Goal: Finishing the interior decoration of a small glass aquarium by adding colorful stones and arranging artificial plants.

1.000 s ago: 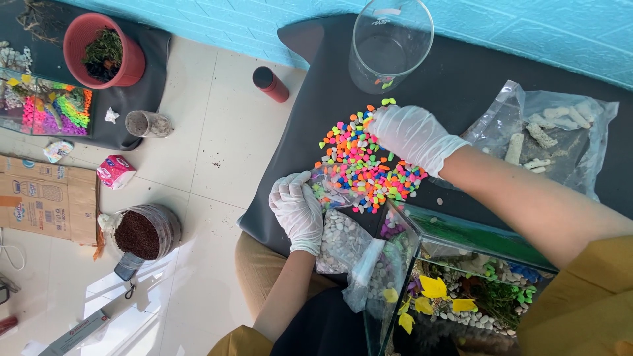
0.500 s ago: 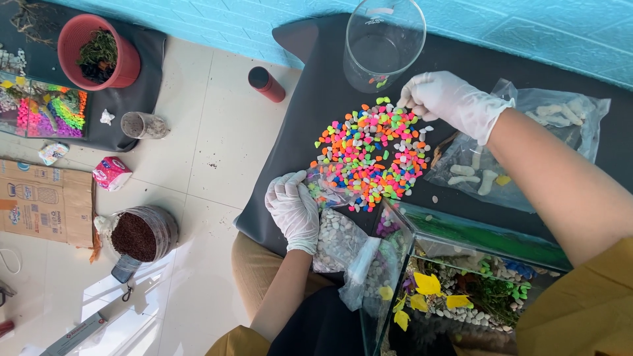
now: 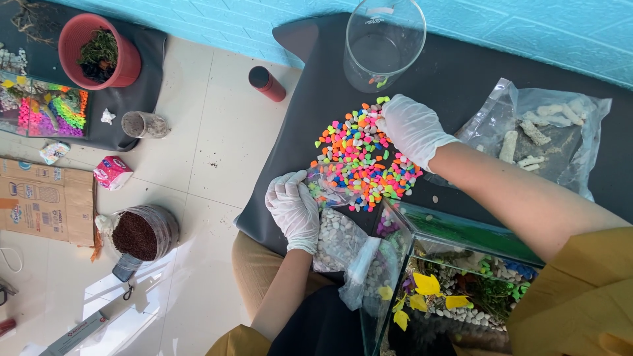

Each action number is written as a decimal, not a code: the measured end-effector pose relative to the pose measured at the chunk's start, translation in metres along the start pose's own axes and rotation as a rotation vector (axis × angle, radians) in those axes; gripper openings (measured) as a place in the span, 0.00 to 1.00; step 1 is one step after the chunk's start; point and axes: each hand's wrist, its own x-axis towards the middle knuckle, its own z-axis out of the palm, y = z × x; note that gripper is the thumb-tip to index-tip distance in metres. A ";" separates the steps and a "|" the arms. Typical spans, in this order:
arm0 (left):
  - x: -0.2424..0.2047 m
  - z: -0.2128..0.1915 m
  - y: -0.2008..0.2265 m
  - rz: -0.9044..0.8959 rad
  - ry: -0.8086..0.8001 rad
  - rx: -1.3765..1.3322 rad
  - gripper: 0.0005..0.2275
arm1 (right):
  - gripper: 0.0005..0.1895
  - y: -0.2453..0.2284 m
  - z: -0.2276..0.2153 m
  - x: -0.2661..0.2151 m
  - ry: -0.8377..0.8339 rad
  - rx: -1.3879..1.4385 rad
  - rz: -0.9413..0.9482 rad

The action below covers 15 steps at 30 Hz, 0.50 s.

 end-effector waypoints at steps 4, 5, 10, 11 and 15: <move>0.000 0.003 -0.002 -0.013 0.006 -0.004 0.10 | 0.26 0.034 0.009 -0.008 0.353 0.259 -0.320; -0.002 0.005 -0.004 -0.014 0.007 -0.012 0.10 | 0.31 0.038 -0.003 -0.020 0.168 0.354 -0.256; 0.002 0.008 -0.006 0.021 0.032 0.034 0.10 | 0.15 0.090 -0.003 -0.058 -0.294 1.152 -0.489; 0.003 0.009 -0.006 0.035 0.046 0.044 0.10 | 0.14 0.106 0.006 -0.056 -0.391 1.283 -0.570; 0.009 0.011 -0.011 0.100 0.055 0.006 0.11 | 0.09 0.128 0.015 -0.143 -0.404 1.383 -0.733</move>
